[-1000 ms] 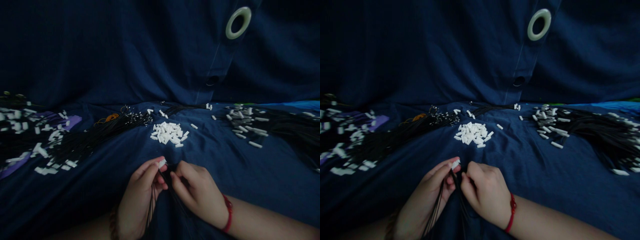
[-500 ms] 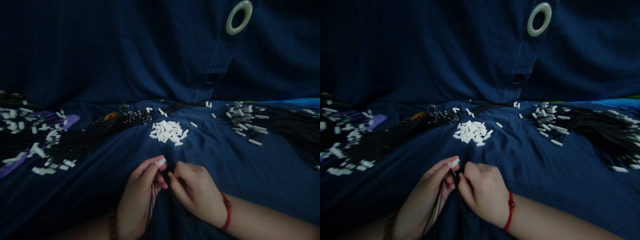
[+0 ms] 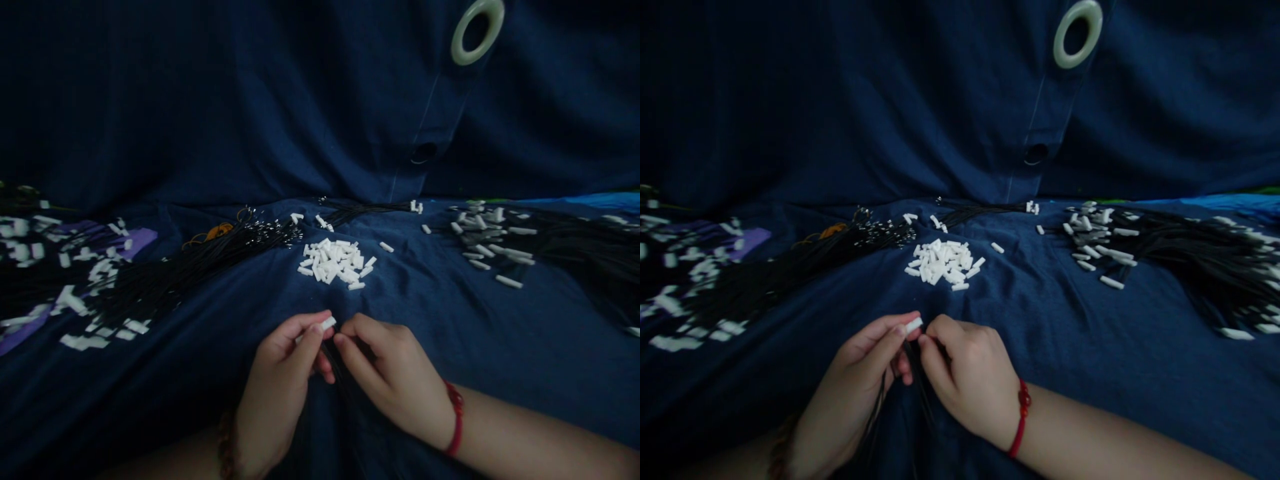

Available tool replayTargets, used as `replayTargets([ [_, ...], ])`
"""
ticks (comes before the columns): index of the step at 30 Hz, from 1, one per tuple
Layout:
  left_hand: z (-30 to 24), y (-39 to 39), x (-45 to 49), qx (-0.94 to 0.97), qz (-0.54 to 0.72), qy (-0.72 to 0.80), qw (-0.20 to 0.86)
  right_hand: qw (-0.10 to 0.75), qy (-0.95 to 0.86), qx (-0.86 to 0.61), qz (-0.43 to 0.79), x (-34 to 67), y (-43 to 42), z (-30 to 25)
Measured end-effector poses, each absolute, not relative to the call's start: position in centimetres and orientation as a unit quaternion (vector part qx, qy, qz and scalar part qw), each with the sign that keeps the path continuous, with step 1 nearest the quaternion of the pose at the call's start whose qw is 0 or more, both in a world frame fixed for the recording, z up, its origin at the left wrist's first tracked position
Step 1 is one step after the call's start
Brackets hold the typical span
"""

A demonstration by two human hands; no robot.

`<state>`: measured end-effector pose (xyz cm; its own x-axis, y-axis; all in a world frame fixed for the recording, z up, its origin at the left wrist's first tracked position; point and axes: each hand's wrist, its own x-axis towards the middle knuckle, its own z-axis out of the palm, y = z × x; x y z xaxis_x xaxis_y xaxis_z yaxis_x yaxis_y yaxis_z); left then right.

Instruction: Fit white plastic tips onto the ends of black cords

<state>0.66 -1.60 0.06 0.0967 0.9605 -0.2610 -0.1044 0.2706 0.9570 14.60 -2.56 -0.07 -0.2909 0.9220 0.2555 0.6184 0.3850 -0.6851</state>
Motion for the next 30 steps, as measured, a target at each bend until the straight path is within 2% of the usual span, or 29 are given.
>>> replayTargets([
  [6, 0.0, -1.5, 0.4, 0.464, 0.417, 0.530, 0.574, 0.319, -0.752, -0.513, 0.265, 14.4, -2.3, 0.1],
  [12, 1.6, -0.5, 0.2, 0.428, 0.427, 0.500, 0.620, 0.267, -0.744, -0.510, 0.338, 16.9, -2.0, 2.8],
  [19, 3.5, -0.8, 0.2, 0.411, 0.416, 0.466, 0.664, 0.250, -0.766, -0.547, 0.227, 18.5, -3.7, 3.4],
  [27, 2.9, -0.9, 0.1, 0.402, 0.417, 0.459, 0.674, 0.203, -0.743, -0.421, 0.479, 21.5, -1.5, 4.2],
  [29, 2.7, -0.9, 0.1, 0.407, 0.414, 0.458, 0.673, 0.225, -0.748, -0.413, 0.468, 22.1, -1.8, 4.8],
  [30, 2.7, -0.9, 0.0, 0.407, 0.412, 0.462, 0.671, 0.239, -0.768, -0.419, 0.422, 21.9, -2.2, 5.0],
])
